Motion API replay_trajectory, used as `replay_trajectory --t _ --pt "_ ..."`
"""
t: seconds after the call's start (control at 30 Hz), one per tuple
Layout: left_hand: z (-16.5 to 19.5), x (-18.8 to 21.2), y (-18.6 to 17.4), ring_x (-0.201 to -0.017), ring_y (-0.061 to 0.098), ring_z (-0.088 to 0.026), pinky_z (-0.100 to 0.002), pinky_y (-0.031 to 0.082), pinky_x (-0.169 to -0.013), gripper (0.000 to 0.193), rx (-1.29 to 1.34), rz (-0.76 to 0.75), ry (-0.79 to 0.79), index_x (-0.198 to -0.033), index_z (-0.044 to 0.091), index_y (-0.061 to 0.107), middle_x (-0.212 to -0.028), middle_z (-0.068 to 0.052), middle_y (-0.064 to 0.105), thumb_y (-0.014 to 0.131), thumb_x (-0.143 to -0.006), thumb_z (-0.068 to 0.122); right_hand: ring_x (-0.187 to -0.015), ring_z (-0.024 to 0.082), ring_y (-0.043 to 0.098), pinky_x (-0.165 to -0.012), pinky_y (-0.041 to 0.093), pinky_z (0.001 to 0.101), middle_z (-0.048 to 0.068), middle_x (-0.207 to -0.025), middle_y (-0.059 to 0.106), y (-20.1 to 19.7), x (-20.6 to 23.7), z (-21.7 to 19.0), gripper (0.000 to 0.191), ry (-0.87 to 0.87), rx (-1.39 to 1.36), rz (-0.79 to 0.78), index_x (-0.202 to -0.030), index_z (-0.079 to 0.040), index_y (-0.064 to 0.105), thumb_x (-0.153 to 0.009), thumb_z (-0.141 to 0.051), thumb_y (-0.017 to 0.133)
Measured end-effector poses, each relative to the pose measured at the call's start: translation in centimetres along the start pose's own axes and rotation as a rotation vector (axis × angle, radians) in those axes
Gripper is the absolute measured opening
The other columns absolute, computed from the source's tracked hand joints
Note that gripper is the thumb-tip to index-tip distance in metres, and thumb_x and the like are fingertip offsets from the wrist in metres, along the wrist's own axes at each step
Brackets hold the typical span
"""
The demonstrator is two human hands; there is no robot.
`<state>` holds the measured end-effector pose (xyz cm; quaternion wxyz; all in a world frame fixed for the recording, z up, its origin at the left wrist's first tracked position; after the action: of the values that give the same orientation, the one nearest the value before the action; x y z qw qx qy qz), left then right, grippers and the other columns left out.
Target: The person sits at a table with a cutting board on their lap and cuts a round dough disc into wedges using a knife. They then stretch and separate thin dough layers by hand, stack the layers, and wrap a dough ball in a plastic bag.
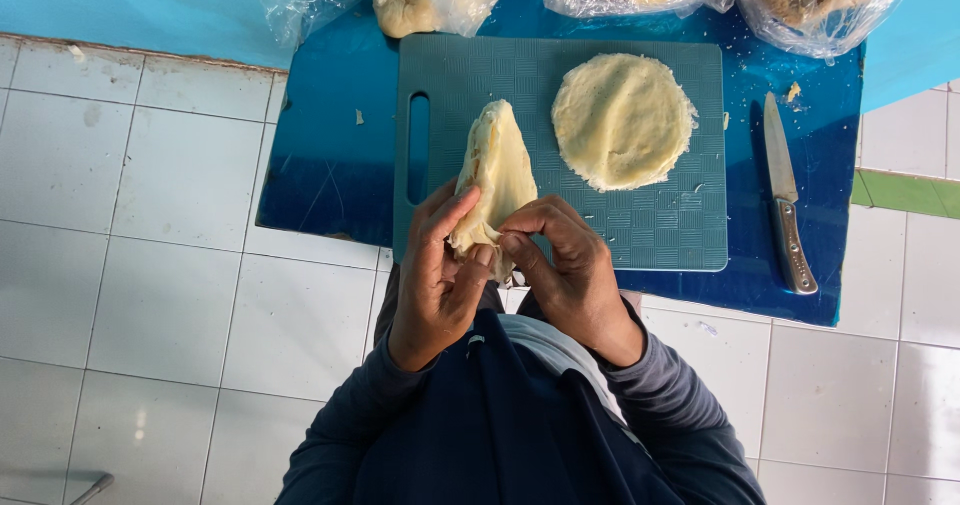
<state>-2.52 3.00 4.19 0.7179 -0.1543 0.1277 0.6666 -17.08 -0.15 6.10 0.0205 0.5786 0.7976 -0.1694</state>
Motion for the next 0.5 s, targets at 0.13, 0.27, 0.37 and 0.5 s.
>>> replay_trajectory --t 0.13,0.27,0.37,0.5 --pt "-0.2 0.3 -0.2 -0.151 0.042 -0.029 -0.038 0.051 -0.12 0.05 0.01 0.031 0.015 -0.159 0.006 0.037 -0.165 -0.017 0.032 0.052 -0.112 0.003 -0.088 0.01 0.058 -0.078 0.05 0.0247 0.004 -0.1 0.06 0.2 0.0 0.7 0.003 0.034 -0.097 -0.013 -0.107 -0.002 0.062 -0.106 -0.004 0.06" --pt "-0.7 0.4 -0.7 -0.15 0.044 -0.027 -0.037 0.048 -0.122 0.049 0.127 0.066 -0.016 -0.159 0.005 0.038 -0.164 -0.017 0.034 0.049 -0.111 0.006 -0.085 0.007 0.056 -0.075 0.049 0.0232 0.003 -0.098 0.059 0.5 0.1 2.1 0.006 0.188 -0.311 -0.036 -0.109 -0.002 0.061 -0.107 -0.006 0.057" --pt "-0.8 0.4 -1.1 -0.146 0.049 -0.026 -0.036 0.052 -0.118 0.05 0.153 0.099 0.005 -0.154 0.005 0.037 -0.158 -0.017 0.036 0.054 -0.107 0.008 -0.091 0.008 0.058 -0.08 0.051 0.0241 0.004 -0.102 0.057 0.9 0.3 1.2 0.003 0.063 -0.265 -0.07 -0.108 -0.002 0.058 -0.108 -0.005 0.058" --pt "-1.6 0.5 -1.3 -0.135 0.059 -0.025 -0.034 0.063 -0.104 0.049 0.135 0.169 -0.034 -0.144 0.004 0.034 -0.152 -0.018 0.04 0.064 -0.105 0.008 -0.088 0.007 0.055 -0.077 0.049 0.0225 0.004 -0.102 0.055 1.0 0.8 1.2 0.003 -0.021 -0.141 -0.004 -0.108 -0.002 0.057 -0.108 -0.005 0.057"
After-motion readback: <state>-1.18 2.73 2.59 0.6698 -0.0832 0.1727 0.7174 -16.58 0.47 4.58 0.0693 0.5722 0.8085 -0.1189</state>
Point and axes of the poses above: each hand's wrist, its own x-axis away from the middle knuckle, its own y-axis out of the palm, z = x × y, the point moved 7 cm from there along -x, towards the middle knuckle
